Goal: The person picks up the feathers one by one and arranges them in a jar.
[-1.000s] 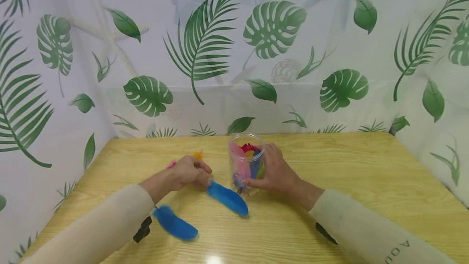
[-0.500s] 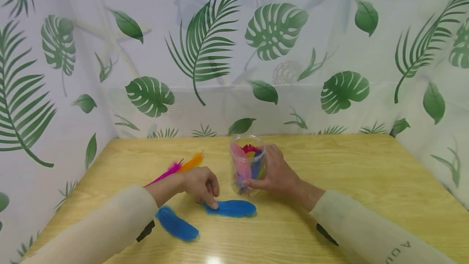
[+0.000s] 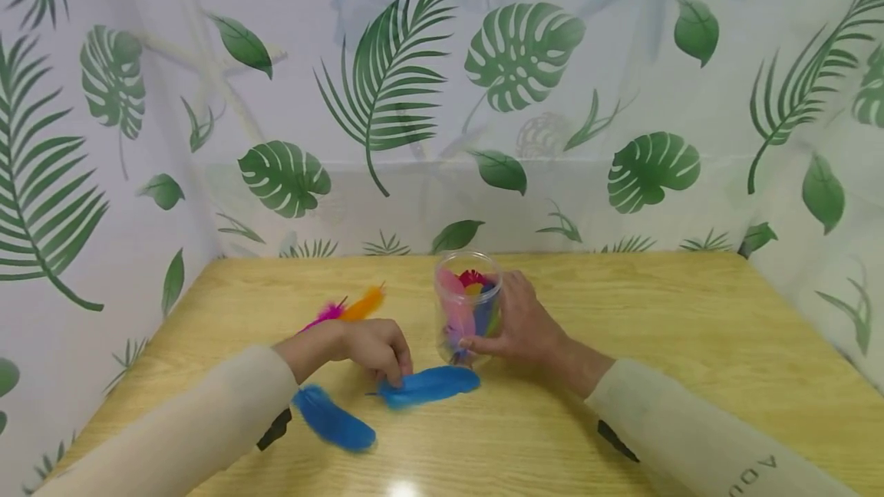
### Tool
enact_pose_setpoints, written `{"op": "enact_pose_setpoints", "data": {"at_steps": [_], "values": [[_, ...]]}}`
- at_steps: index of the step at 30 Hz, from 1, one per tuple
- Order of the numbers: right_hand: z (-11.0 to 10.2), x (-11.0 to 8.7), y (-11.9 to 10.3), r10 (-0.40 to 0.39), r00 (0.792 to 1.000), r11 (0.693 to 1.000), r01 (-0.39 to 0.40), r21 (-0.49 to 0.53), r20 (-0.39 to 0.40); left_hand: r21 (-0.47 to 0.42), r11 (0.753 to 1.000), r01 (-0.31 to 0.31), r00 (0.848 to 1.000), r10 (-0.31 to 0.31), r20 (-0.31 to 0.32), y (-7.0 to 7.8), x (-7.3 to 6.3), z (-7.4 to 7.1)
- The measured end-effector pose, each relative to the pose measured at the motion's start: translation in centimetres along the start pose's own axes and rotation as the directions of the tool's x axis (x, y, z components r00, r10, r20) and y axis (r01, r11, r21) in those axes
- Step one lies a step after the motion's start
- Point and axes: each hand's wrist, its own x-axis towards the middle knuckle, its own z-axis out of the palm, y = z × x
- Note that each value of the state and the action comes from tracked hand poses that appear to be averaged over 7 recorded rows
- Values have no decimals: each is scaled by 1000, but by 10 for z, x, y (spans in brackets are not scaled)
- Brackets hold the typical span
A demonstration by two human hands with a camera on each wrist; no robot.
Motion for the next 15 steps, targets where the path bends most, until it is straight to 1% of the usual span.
{"op": "enact_pose_setpoints", "data": {"at_steps": [4,7,9,11,15], "values": [[-1,1,-1,6,1000,1000,-6,-9,6,-124,992,11,999,-6,44,-4,-1,-3],[-2,1,-2,7,1000,1000,-7,-16,11,-159,987,-3,998,13,62,-6,-2,-5],[-2,1,-2,3,1000,1000,-3,-12,5,-171,985,-24,998,34,57,-7,-2,-5],[-3,1,-2,4,1000,1000,-4,-16,2,-192,981,-38,998,45,35,-7,-2,-5],[-3,1,-1,7,1000,1000,-7,-15,-2,-282,959,-27,1000,29,3,-9,-3,-3]]}}
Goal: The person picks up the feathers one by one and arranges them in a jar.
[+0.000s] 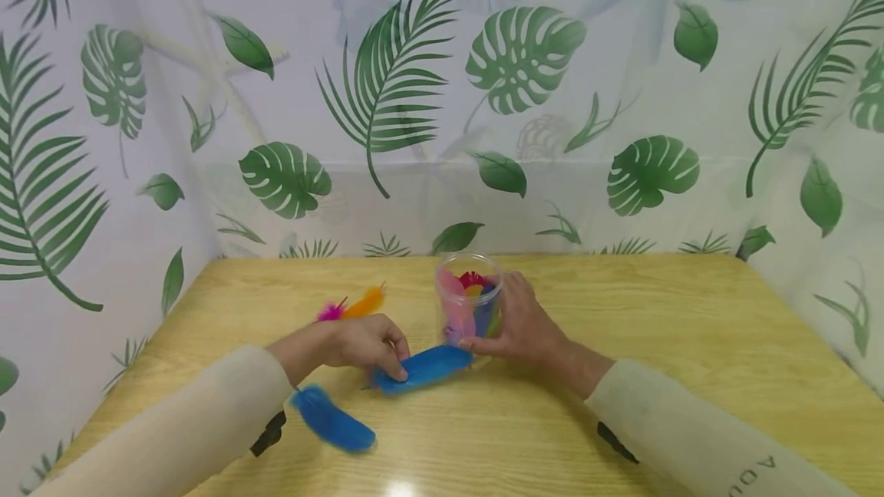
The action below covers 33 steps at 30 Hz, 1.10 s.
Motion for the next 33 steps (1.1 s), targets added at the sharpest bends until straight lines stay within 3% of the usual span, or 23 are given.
{"op": "enact_pose_setpoints", "data": {"at_steps": [4,9,16,21,24,27,30,33], "values": [[1,0,0,-1,1000,1000,1,9,2,-118,993,32,999,-32,-1,-3,-1,3],[1,0,1,-10,1000,1000,10,2,-2,-204,977,60,998,-56,24,-5,-2,5],[1,-1,2,-18,1000,1000,18,0,-7,-197,979,61,997,-50,64,-7,-1,4],[2,0,3,-31,999,1000,30,-6,-14,-159,986,53,999,-54,-4,-8,-1,2],[2,0,2,-45,999,999,44,-19,-25,-144,988,52,999,-54,-6,-9,-2,-1],[3,0,2,-51,998,999,50,-22,-31,-234,971,55,996,-37,81,-9,-3,-2],[3,0,2,-55,998,998,54,-29,-33,-326,944,53,984,7,180,-9,-3,-3],[3,0,3,-59,998,998,58,-31,-33,-370,928,47,977,35,211,-9,-3,-3]]}}
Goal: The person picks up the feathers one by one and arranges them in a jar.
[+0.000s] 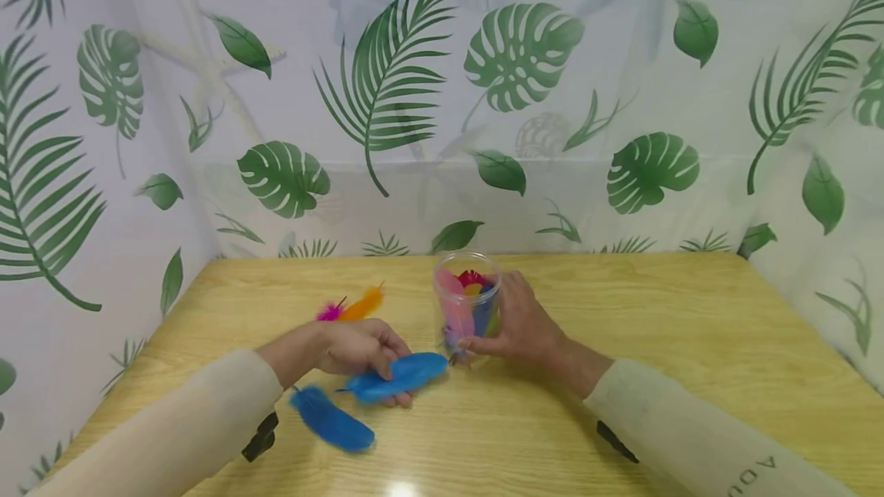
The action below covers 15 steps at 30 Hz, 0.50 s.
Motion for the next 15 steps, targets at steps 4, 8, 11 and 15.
{"op": "enact_pose_setpoints", "data": {"at_steps": [4,8,11,15], "values": [[0,0,0,-5,1000,1000,5,-4,-7,-18,1000,-13,999,12,-50,1,0,0],[0,0,1,-9,1000,1000,9,-7,-7,-17,1000,-18,995,16,-103,2,-1,0],[0,-1,1,-2,1000,1000,2,-6,-5,-22,999,-32,991,29,-134,2,0,0],[-1,-1,0,10,1000,1000,-10,-5,3,-41,998,-48,985,41,-166,1,2,-1]]}}
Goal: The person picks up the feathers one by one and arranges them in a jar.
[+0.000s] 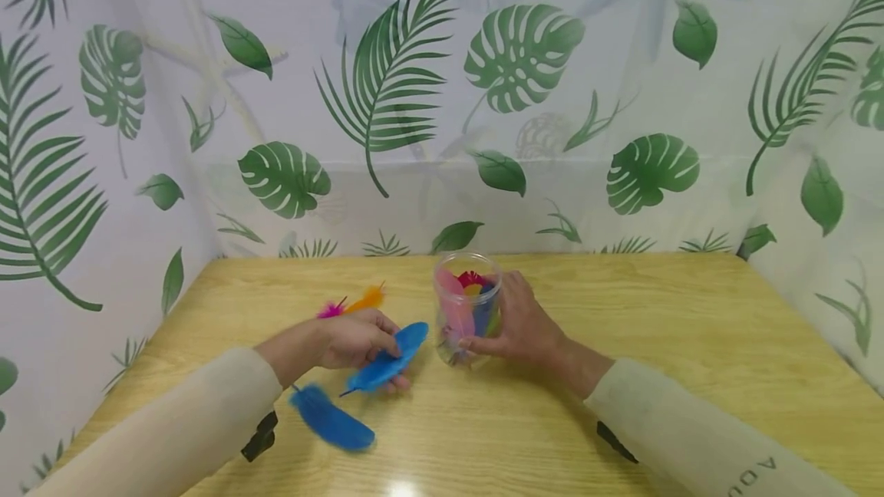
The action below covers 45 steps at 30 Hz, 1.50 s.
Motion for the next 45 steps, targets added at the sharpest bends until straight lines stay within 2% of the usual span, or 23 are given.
{"op": "enact_pose_setpoints", "data": {"at_steps": [3,9,18,24,32,35,40,45], "values": [[0,0,-1,2,1000,1000,-2,4,4,9,1000,-7,1000,7,-8,-1,1,-1],[-1,1,-1,4,1000,1000,-4,3,3,25,999,-32,999,32,20,1,2,-1],[-1,1,0,8,1000,1000,-9,29,20,-5,999,-47,999,46,-8,2,2,0],[-1,1,0,20,1000,999,-20,33,21,-13,997,-79,996,78,-45,5,2,-2],[0,1,-1,22,1000,1000,-23,17,19,-6,991,-134,990,133,-37,11,2,-3],[0,0,-1,17,1000,1000,-17,18,16,-16,990,-138,990,137,-34,13,2,-3],[1,0,-1,10,1000,1000,-10,20,10,-32,986,-163,985,160,-68,19,1,-2],[1,2,0,21,1000,1000,-21,22,17,-48,975,-216,970,209,-126,27,-1,-3]]}}
